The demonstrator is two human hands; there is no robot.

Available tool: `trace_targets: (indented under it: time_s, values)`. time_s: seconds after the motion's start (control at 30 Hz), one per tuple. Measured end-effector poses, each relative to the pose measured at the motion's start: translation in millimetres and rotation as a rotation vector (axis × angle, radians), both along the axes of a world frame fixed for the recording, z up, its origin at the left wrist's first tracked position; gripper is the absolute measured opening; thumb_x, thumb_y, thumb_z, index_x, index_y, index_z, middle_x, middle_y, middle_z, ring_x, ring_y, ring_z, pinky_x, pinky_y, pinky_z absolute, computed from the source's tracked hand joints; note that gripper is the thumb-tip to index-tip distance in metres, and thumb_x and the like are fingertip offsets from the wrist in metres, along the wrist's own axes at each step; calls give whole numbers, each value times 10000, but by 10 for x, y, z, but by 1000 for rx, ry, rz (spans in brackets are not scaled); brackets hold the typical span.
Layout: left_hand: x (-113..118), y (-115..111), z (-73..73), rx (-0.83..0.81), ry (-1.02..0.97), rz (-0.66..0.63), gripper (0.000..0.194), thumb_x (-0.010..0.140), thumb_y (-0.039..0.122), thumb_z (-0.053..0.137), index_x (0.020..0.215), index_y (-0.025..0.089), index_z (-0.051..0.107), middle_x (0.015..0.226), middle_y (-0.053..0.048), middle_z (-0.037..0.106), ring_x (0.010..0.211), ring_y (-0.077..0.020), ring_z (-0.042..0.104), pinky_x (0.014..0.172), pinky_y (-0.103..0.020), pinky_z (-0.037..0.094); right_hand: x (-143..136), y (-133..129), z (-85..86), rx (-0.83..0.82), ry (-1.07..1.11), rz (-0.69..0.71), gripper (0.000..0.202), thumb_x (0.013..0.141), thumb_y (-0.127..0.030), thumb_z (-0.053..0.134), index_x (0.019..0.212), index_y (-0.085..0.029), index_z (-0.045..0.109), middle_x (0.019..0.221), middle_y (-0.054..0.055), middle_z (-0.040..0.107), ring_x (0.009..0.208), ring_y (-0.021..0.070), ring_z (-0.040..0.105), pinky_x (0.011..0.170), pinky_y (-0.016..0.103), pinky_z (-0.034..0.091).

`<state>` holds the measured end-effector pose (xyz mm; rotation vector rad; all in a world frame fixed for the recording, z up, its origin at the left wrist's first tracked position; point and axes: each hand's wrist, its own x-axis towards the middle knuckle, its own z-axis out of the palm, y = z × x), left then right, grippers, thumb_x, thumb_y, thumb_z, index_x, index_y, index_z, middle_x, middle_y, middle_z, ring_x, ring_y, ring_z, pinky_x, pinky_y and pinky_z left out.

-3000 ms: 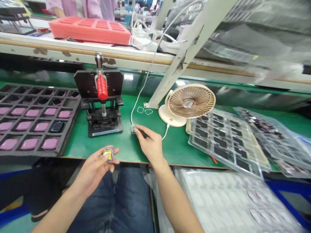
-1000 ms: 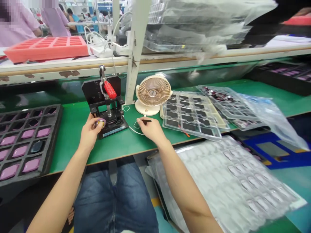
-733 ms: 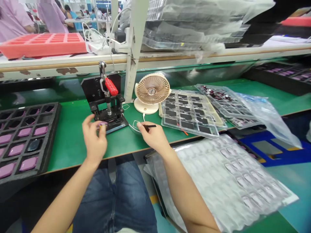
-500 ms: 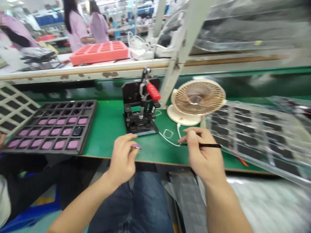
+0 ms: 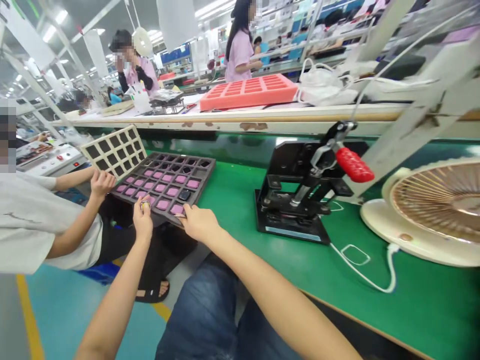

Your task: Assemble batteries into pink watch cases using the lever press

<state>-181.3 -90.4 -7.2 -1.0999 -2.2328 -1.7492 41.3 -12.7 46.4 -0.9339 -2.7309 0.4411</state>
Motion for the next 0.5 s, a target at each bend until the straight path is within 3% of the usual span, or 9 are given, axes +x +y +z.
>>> trace_targets:
  time_s: [0.13,0.37,0.5]
  values:
    - [301,30,-60,-3,-31,-11,338,1053,381,512,1288,206,680,1422,-126,702,1464,-268,531,1231,-410,350,316,25,-44,16,-47,-93,465,1130,-518,377,1361,-181,599,1177,172,736,1017,314,755,859,390,563]
    - [1295,-131,-96,-92,21,-236,377,1068,363,521,1412,272,645,1559,-113,600,1572,-285,402,1277,-463,271,1324,-113,-44,-24,-103,-309,406,1119,-487,468,1456,-284,570,1133,116,769,999,299,768,843,374,561]
    - [1499,-170,-70,-91,148,-233,406,1064,344,506,1443,248,618,1553,-153,592,1601,-309,352,1300,-544,217,1550,-289,-17,-51,-100,-410,499,1119,-517,466,1579,-322,465,1172,102,778,1035,294,767,857,366,564]
